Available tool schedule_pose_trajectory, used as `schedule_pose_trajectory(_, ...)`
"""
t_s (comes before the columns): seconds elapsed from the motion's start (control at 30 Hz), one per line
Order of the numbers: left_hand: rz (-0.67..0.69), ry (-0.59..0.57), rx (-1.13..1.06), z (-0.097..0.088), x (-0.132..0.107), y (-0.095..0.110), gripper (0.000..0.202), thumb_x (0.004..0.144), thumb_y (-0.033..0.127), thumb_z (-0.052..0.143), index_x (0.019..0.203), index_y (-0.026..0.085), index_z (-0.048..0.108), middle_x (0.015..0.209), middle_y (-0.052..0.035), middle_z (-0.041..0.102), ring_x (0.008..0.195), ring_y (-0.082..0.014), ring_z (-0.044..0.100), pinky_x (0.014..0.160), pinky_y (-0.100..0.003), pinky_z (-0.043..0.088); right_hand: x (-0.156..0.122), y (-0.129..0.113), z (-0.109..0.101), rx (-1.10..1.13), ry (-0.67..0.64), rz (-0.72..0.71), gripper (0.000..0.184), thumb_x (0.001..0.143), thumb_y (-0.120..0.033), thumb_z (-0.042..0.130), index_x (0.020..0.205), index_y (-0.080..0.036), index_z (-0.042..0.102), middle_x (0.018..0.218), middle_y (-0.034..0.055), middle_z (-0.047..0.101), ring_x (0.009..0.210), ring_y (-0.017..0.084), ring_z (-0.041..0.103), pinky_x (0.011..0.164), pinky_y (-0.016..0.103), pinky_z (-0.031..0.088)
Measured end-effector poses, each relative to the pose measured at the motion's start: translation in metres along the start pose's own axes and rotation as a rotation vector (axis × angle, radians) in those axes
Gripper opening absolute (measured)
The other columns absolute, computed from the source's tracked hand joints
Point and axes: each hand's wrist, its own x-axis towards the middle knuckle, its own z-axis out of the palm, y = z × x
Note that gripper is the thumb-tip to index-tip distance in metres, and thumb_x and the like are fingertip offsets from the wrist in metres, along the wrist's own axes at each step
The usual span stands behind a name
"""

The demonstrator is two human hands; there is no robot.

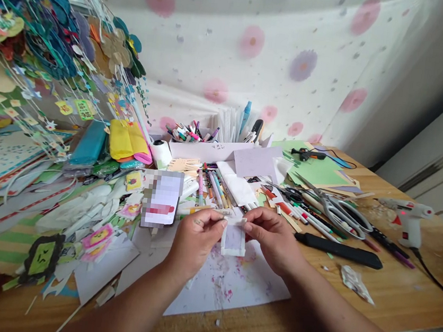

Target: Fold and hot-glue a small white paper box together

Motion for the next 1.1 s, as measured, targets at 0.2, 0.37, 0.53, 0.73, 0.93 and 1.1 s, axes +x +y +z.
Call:
schedule_pose_trajectory(0.2,-0.012,-0.008,-0.011,-0.001,0.000,-0.002,0.019,0.076,0.030,0.064,0.065,0.016,0.058,0.059,0.0037,0.053,0.055,-0.0098,0.049,0.052,-0.020,0.040,0.001,0.001,-0.001,0.008,-0.013,0.024,0.019,0.068,-0.032,0.079,0.073,-0.017,0.069,0.059,-0.0028,0.059,0.052,0.009,0.054,0.053,0.023,0.046)
schedule_pose_trajectory(0.37,-0.030,-0.112,-0.087,-0.002,-0.001,-0.002,0.018,0.077,0.032,0.064,0.070,0.015,0.063,0.064,0.0016,0.059,0.059,-0.0113,0.055,0.056,-0.021,0.047,0.003,0.002,-0.001,0.006,0.039,-0.058,0.018,0.064,-0.029,0.082,0.067,-0.017,0.068,0.057,-0.0031,0.058,0.051,0.008,0.049,0.049,0.020,0.039)
schedule_pose_trajectory(0.53,-0.120,-0.168,-0.189,-0.002,0.000,-0.001,0.017,0.077,0.031,0.065,0.071,0.015,0.063,0.064,0.0014,0.061,0.058,-0.0116,0.058,0.055,-0.022,0.050,0.002,0.000,-0.001,0.000,0.049,-0.087,0.017,0.064,-0.027,0.081,0.066,-0.017,0.067,0.059,-0.0026,0.058,0.054,0.008,0.047,0.050,0.020,0.036)
schedule_pose_trajectory(0.73,-0.043,-0.093,-0.082,-0.001,0.000,-0.004,0.013,0.075,0.027,0.065,0.070,0.015,0.062,0.061,0.0022,0.059,0.055,-0.0099,0.054,0.052,-0.020,0.047,0.001,0.000,0.000,-0.046,0.013,-0.140,0.012,0.069,-0.021,0.076,0.067,-0.018,0.065,0.059,-0.0034,0.056,0.054,0.008,0.046,0.051,0.019,0.036)
schedule_pose_trajectory(0.93,0.016,-0.080,-0.112,0.000,-0.002,0.000,0.006,0.072,0.021,0.067,0.074,0.016,0.064,0.063,0.0024,0.062,0.057,-0.0082,0.055,0.053,-0.016,0.045,-0.003,0.002,-0.003,-0.060,0.006,-0.225,0.008,0.072,-0.019,0.073,0.069,-0.019,0.065,0.062,-0.0032,0.056,0.056,0.008,0.045,0.052,0.019,0.035)
schedule_pose_trajectory(1.1,-0.059,-0.170,-0.234,0.001,-0.004,0.007,0.012,0.072,0.021,0.067,0.082,0.016,0.063,0.066,0.0005,0.066,0.062,-0.0116,0.063,0.058,-0.020,0.051,-0.002,0.003,-0.007,-0.059,-0.019,-0.280,0.006,0.077,-0.018,0.070,0.073,-0.021,0.066,0.065,-0.0028,0.055,0.060,0.010,0.046,0.054,0.021,0.036)
